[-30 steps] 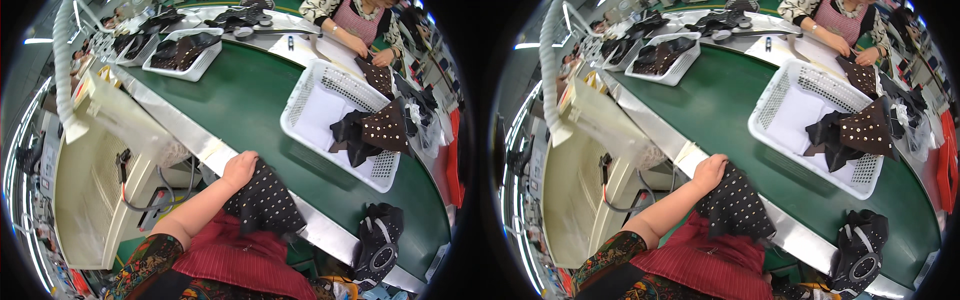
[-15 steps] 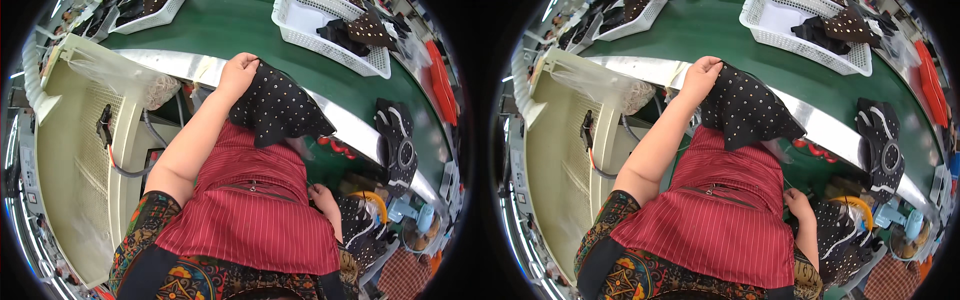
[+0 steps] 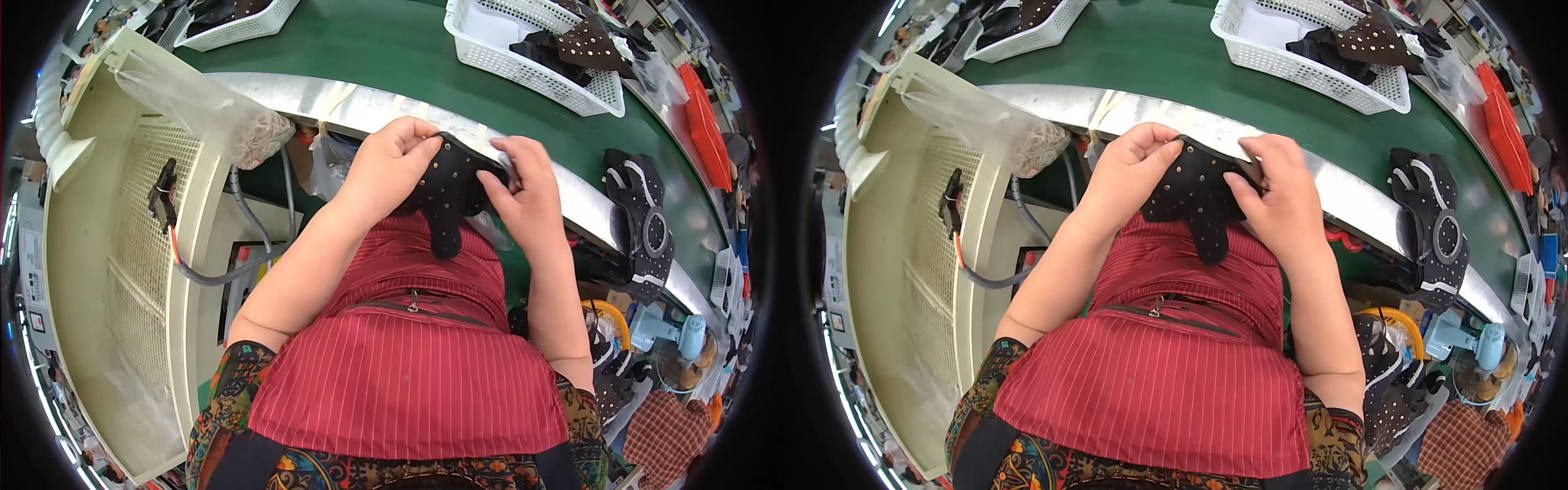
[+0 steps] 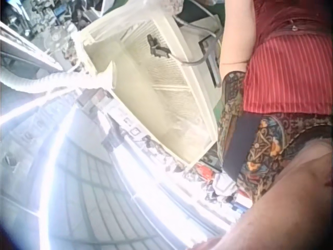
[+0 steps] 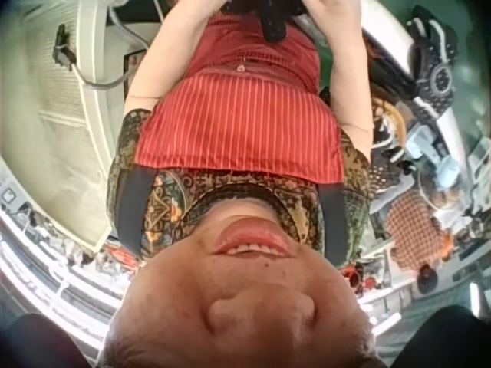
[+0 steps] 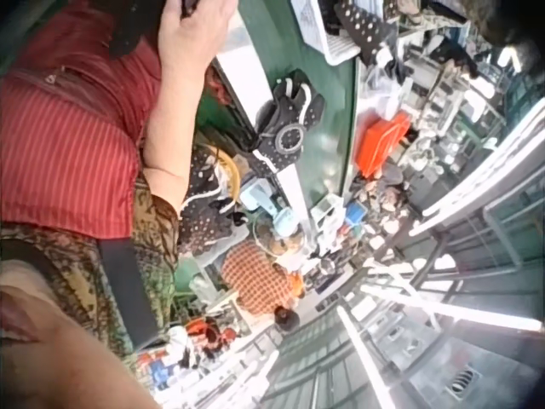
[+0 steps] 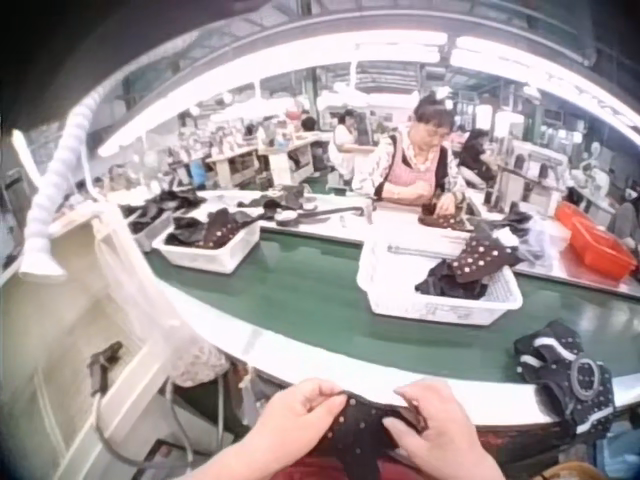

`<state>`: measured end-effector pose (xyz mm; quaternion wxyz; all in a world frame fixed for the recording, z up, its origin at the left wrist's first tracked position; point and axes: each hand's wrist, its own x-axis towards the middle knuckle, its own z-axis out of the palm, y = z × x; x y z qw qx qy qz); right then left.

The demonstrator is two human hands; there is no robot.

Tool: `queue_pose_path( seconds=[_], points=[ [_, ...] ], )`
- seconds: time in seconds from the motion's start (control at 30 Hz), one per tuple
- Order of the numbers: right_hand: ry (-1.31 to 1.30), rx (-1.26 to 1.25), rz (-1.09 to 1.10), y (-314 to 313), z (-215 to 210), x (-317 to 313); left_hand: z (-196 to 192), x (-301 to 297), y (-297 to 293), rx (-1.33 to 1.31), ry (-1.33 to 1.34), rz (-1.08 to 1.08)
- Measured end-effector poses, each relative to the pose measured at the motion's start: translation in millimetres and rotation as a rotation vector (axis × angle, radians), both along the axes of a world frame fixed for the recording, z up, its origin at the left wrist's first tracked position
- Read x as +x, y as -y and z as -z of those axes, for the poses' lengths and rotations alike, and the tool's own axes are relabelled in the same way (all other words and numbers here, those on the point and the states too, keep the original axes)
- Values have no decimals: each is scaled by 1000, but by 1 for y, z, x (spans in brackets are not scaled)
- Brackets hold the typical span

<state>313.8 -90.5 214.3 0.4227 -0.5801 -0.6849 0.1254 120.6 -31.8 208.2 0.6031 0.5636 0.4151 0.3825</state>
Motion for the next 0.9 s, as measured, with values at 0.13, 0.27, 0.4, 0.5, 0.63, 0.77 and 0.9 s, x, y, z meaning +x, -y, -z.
queue_pose_path(
  seconds=[0.13,0.27,0.4,0.5,0.63,0.77,0.9],
  points=[
    [160,23,4,-9,18,-7,-1,-6,5,-20,18,-6],
    [301,121,125,-4,29,3,12,-6,2,-52,75,-53],
    [134,42,231,5,35,23,18,-10,1,-90,79,-121],
    [65,-12,300,14,46,38,17,-16,0,-42,91,-147],
    [-153,-292,228,33,77,43,23,-20,-2,-18,86,-193],
    [-461,-581,135,49,93,30,29,-24,-6,-71,125,-217],
    [-388,-725,172,60,99,34,40,-28,-8,-89,110,-213]
  ],
)
